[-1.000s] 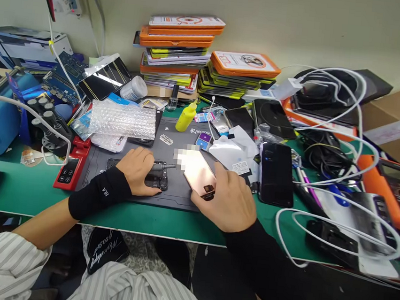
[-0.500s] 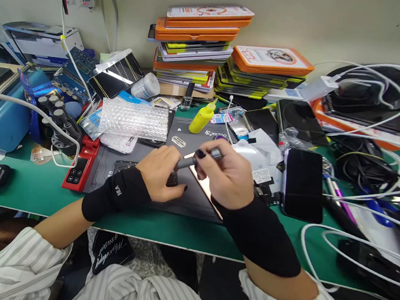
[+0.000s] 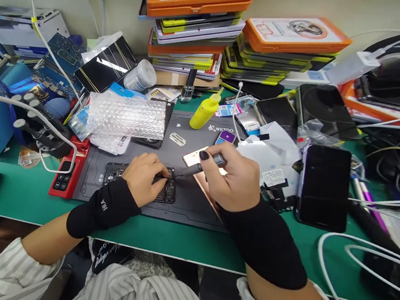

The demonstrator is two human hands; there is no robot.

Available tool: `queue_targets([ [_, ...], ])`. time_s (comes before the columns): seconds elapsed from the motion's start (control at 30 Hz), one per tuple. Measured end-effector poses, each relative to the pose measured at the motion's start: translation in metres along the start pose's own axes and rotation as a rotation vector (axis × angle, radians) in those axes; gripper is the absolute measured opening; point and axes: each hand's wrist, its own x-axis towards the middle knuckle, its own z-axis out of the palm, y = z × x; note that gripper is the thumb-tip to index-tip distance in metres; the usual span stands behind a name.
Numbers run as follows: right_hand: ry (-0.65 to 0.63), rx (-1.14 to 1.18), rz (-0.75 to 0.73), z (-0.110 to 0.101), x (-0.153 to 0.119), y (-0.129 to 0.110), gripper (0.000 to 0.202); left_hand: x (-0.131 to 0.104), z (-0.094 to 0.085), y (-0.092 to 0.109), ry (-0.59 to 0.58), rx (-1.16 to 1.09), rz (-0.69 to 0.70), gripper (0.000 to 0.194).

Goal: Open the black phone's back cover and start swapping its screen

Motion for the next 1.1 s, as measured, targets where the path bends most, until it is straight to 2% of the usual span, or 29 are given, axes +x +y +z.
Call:
queue_targets([
  [0.1, -0.016, 0.004, 0.010, 0.003, 0.003, 0.001, 0.016, 0.001, -0.001, 0.002, -0.027, 0.012, -0.042, 0.028],
  [0.2, -0.026, 0.039, 0.082, 0.003, 0.004, 0.006, 0.017, 0.001, 0.000, 0.005, -0.044, 0.044, -0.059, 0.028],
  [0.4, -0.149, 0.187, 0.404, 0.009, 0.004, 0.018, 0.017, 0.001, 0.001, 0.005, -0.035, 0.110, -0.017, 0.030],
  [0.5, -0.178, 0.243, 0.517, 0.012, 0.002, 0.024, 0.018, 0.001, -0.002, 0.003, -0.060, 0.106, 0.005, 0.026],
  [0.63, -0.162, 0.244, 0.532, 0.013, 0.002, 0.026, 0.018, 0.003, -0.005, 0.002, -0.055, 0.070, 0.030, 0.026],
  [0.8, -0.148, 0.241, 0.566, 0.012, 0.003, 0.023, 0.014, 0.007, -0.003, 0.004, -0.045, 0.074, -0.018, 0.025],
  [0.9, -0.089, 0.219, 0.570, 0.010, 0.003, 0.025, 0.016, 0.006, -0.002, 0.006, -0.061, 0.109, -0.017, 0.025],
  [1.1, 0.061, 0.252, 0.588, 0.000, 0.003, 0.037, 0.019, 0.003, 0.000, 0.007, -0.069, 0.268, 0.102, 0.034],
])
